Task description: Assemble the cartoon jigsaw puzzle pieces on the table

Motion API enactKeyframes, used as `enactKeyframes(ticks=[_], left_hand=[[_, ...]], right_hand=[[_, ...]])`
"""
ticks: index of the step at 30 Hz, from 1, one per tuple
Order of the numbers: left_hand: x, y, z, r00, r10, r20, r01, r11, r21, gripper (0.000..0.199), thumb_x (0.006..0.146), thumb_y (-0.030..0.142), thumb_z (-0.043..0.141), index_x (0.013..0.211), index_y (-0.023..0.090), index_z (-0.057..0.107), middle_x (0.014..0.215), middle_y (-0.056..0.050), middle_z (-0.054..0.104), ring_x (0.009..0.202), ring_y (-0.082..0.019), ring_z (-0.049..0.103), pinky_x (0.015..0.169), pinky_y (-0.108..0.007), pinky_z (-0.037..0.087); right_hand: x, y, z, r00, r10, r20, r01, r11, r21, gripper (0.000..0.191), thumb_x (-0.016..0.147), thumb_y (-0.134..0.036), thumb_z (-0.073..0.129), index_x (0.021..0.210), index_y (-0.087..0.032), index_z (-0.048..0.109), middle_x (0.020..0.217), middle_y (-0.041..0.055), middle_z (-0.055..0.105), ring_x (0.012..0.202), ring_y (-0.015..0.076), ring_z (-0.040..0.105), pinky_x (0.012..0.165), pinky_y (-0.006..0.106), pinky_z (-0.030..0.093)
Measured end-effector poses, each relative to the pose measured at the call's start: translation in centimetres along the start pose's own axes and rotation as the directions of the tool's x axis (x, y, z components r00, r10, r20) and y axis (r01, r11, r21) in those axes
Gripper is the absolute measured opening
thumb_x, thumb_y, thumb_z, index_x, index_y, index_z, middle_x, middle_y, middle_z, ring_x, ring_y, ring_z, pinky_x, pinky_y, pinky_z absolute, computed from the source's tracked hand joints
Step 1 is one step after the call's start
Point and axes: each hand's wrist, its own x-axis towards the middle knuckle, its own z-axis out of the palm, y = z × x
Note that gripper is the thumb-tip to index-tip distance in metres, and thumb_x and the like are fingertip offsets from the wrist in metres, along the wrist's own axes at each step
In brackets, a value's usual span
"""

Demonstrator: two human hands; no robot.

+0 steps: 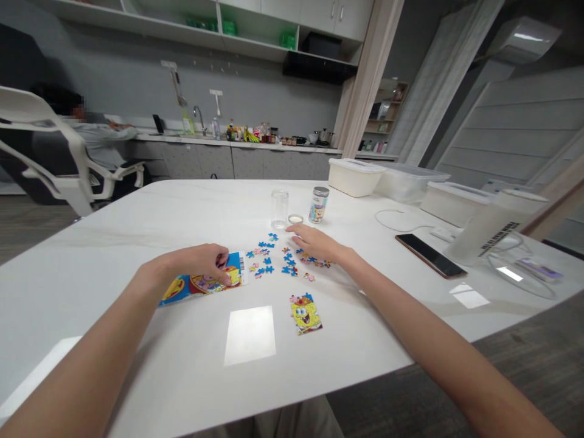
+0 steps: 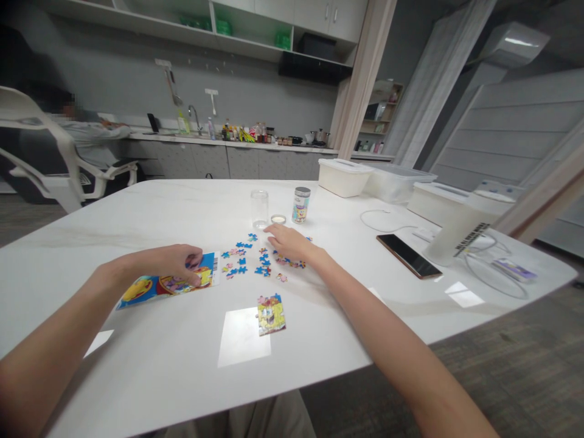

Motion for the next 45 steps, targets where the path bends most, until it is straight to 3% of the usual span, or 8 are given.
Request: enactKeyframes(ticks=[3,6,14,19,26,34,38,45], left_hand=[[0.0,0.1,-0.1,1.000,-0.006,0.013,0.006,1.000,-0.008,0.048,0.055,0.061,0.066,0.073,0.022,0.046,0.069,0.002,0.055,0.060,-0.015,0.047,0.052,-0.027,0.030],[-0.2,0.4,-0.2,1.000,-0.014,0.015,0.014,1.000,-0.023,0.046,0.055,0.059,0.067,0.073,0.022,0.046,0.070,0.002,0.055,0.061,-0.015,0.047,0.052,-0.027,0.030],[-0.2,0.4,-0.2,1.000,-0.008,0.015,0.008,1.000,-0.017,0.046,0.056,0.059,0.066,0.073,0.022,0.046,0.069,0.002,0.054,0.061,-0.015,0.047,0.052,-0.027,0.030],[-0.1,0.4,-0.1,1.000,-0.010,0.012,0.010,1.000,-0.005,0.045,0.056,0.058,0.067,0.073,0.022,0.046,0.069,0.002,0.054,0.061,-0.015,0.047,0.052,-0.027,0.030],[-0.2,0.6,-0.2,0.999,-0.022,0.025,0.023,1.000,-0.018,0.045,0.056,0.057,0.068,0.073,0.022,0.045,0.070,0.002,0.055,0.061,-0.015,0.048,0.052,-0.028,0.031],[-0.2,0.5,-0.1,1.000,-0.017,0.017,0.017,1.000,-0.021,0.044,0.056,0.057,0.066,0.073,0.022,0.047,0.070,0.002,0.056,0.061,-0.015,0.048,0.053,-0.028,0.030],[0.0,0.3,0.0,1.000,-0.003,0.010,0.003,1.000,0.017,0.046,0.056,0.060,0.066,0.073,0.022,0.046,0.072,0.002,0.056,0.062,-0.015,0.049,0.053,-0.027,0.031],[-0.1,0.4,-0.1,1.000,-0.005,0.011,0.005,1.000,0.005,0.047,0.056,0.060,0.066,0.074,0.022,0.046,0.071,0.002,0.056,0.061,-0.015,0.049,0.052,-0.027,0.030]], right_hand=[[-0.8,1.6,-1.4,0.993,0.107,0.053,-0.106,0.994,-0.013,0.035,0.081,-0.006,0.041,0.097,-0.016,0.072,0.101,0.0080,0.071,0.094,0.0213,0.064,0.088,0.034,0.048],[-1.1,2.8,-1.5,0.994,0.030,0.103,-0.035,0.998,0.053,0.042,0.069,0.002,0.043,0.086,-0.018,0.075,0.098,0.0054,0.070,0.088,0.0190,0.064,0.086,0.031,0.048],[-1.0,2.2,-0.4,0.993,-0.078,0.093,0.070,0.994,0.085,0.055,0.069,0.003,0.045,0.114,-0.019,0.067,0.116,0.0093,0.059,0.108,0.0211,0.056,0.098,0.038,0.043],[-1.2,2.9,0.0,0.992,0.110,-0.061,-0.112,0.993,-0.021,0.054,0.075,-0.001,0.043,0.126,-0.014,0.056,0.132,0.0134,0.053,0.121,0.0244,0.050,0.105,0.042,0.038],[-1.2,4.3,0.0,0.986,0.163,0.018,-0.162,0.985,-0.056,0.042,0.073,-0.001,0.044,0.100,-0.018,0.070,0.117,0.0079,0.067,0.112,0.0235,0.059,0.101,0.038,0.043],[-1.0,5.1,0.8,0.998,0.053,0.037,-0.055,0.997,0.047,0.056,0.068,0.003,0.041,0.115,-0.018,0.063,0.137,0.0084,0.052,0.127,0.0202,0.048,0.109,0.039,0.034],[-1.1,5.9,0.7,0.986,0.156,-0.052,-0.154,0.987,0.034,0.057,0.067,0.005,0.040,0.117,-0.016,0.060,0.133,0.0098,0.055,0.123,0.0193,0.050,0.107,0.036,0.035],[-1.5,5.6,0.2,0.961,0.270,0.063,-0.268,0.962,-0.044,0.050,0.073,0.002,0.043,0.116,-0.015,0.061,0.127,0.0108,0.060,0.118,0.0221,0.054,0.102,0.033,0.039]])
